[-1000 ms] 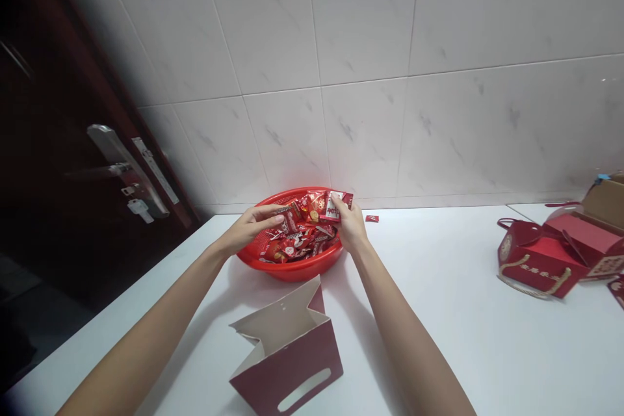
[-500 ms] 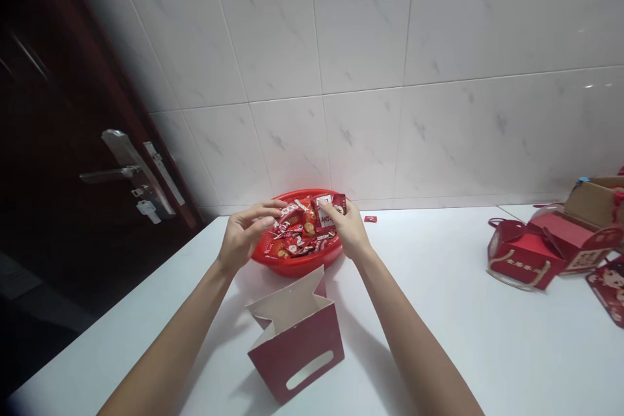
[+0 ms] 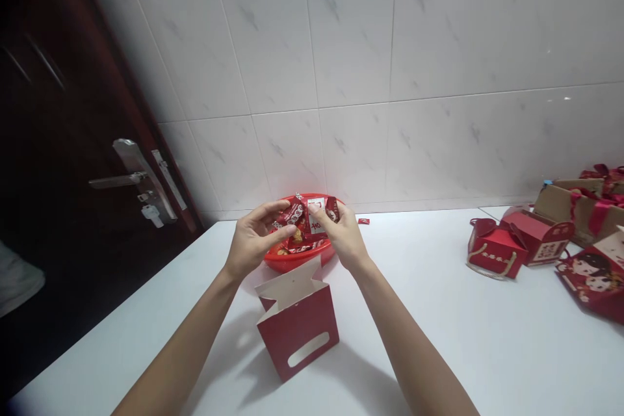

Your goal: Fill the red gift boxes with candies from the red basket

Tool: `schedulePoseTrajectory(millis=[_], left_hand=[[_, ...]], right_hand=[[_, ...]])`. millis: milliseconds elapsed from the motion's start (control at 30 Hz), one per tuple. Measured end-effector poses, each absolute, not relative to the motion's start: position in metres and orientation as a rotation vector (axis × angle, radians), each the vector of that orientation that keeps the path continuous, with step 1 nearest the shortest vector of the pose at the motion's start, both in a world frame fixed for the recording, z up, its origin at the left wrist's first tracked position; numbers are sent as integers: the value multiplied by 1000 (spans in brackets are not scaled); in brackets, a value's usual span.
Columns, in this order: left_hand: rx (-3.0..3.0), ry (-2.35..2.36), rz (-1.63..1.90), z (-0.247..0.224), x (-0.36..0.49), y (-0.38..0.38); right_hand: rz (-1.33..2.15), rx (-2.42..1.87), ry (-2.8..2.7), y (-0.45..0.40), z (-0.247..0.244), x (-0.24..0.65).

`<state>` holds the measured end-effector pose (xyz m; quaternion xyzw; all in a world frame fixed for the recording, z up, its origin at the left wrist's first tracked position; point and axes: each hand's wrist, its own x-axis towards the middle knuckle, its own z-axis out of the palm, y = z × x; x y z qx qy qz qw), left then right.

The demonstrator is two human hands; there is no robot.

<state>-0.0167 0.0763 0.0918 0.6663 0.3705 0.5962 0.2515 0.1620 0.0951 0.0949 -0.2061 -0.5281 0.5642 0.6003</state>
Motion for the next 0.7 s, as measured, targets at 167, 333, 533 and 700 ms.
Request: schedulePoseTrajectory(millis=[167, 333, 533, 700], left_hand=[[1771, 1012, 1606, 96, -14, 67], [1849, 1008, 1692, 99, -20, 45], [2032, 1278, 1518, 80, -35, -10], [2035, 1537, 1245, 59, -27, -35]], right_hand=[[1344, -392, -1303, 85, 99, 164], [1253, -391, -1339, 79, 106, 173], [1232, -357, -1394, 79, 112, 192], [1261, -334, -1520, 77, 112, 193]])
